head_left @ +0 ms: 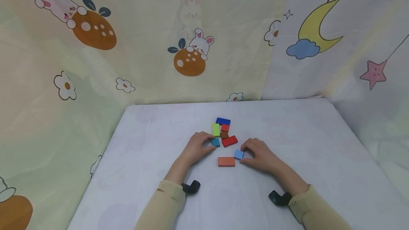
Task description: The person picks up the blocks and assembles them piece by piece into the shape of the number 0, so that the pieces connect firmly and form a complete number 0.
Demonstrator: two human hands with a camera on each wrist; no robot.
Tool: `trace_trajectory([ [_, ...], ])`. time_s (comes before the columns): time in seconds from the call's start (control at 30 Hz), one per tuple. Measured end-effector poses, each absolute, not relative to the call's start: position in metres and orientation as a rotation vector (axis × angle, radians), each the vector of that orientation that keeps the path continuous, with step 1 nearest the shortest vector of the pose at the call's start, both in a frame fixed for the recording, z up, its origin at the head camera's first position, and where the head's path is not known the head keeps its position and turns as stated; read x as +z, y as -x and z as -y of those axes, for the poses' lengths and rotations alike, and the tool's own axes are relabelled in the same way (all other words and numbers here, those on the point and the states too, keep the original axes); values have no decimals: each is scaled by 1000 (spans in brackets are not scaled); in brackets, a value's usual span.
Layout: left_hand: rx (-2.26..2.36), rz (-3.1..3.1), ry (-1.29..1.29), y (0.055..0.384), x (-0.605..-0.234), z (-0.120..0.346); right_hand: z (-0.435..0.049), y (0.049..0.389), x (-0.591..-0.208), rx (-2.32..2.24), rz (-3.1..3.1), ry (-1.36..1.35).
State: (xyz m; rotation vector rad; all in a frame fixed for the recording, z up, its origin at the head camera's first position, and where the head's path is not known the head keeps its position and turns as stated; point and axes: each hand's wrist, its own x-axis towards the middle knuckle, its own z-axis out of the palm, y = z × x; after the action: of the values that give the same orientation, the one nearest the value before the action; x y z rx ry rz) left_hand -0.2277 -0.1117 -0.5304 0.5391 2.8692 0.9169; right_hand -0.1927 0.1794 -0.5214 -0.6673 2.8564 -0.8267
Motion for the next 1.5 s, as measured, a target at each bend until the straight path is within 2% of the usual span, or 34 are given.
trace_trajectory([
  [0.53,958,-2827,-547,188,-527,126,-179,192,-521,-825,-2864,666],
  [1.5,844,-2867,-691,185,-527,126,-180,193,-523,-823,-2875,681],
])
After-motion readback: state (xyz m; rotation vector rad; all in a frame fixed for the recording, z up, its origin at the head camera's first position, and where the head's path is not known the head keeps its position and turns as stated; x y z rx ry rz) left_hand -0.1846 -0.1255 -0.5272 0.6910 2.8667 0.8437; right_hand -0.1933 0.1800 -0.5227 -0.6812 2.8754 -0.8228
